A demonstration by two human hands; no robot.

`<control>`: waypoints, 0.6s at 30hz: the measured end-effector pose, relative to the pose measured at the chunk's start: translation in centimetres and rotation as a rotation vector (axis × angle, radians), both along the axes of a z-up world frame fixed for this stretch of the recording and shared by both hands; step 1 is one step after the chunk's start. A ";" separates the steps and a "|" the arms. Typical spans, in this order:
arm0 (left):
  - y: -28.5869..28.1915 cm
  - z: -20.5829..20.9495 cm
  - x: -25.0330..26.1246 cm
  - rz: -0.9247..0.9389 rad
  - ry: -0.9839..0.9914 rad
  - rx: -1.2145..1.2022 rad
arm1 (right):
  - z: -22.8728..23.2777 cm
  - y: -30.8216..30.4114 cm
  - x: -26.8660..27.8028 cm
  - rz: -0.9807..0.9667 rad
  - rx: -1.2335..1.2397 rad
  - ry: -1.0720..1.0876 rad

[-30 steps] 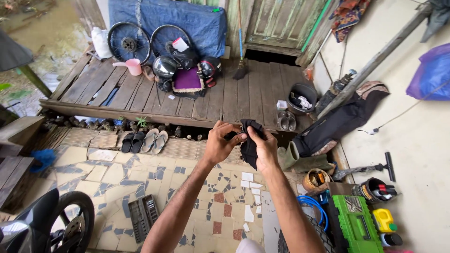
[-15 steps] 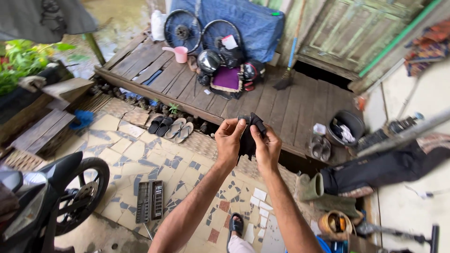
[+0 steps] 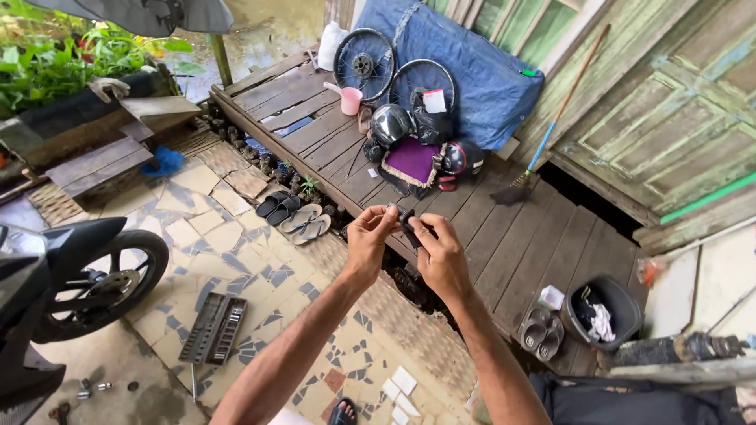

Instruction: Cleaning motorcycle parts and organizing a socket wrench set.

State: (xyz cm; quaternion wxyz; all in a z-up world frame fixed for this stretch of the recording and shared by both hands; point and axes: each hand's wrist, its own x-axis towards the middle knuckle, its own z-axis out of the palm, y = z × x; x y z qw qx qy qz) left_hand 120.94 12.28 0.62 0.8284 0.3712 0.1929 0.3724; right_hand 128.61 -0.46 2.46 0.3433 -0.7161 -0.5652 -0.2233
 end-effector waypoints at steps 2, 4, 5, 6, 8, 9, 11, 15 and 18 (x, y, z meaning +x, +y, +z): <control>0.2 -0.6 1.0 0.015 0.012 0.034 | 0.5 0.2 1.2 0.055 0.015 0.140; 0.9 -1.5 2.0 0.027 0.024 0.071 | 1.3 0.6 2.4 0.108 0.030 0.281; 1.4 -2.2 2.3 0.018 0.036 0.111 | 1.7 0.7 2.7 0.152 -0.006 0.514; 1.9 -2.9 2.5 0.008 0.048 0.150 | 2.1 0.9 3.0 0.193 -0.045 0.748; 2.0 -1.6 2.3 -0.002 0.020 0.119 | 1.2 1.8 2.9 0.210 0.045 0.994; 2.2 -0.9 2.2 -0.025 -0.006 0.087 | 0.7 2.3 2.7 0.212 0.141 1.242; 3.2 -1.5 2.6 -0.015 -0.034 0.051 | 1.3 3.9 2.5 0.153 0.304 1.388; 5.5 -2.8 4.2 0.016 -0.009 0.102 | -1.5 7.3 5.4 0.031 0.384 1.314; 6.8 -1.7 4.5 -0.007 0.030 0.185 | -0.1 9.8 5.0 0.058 0.270 1.182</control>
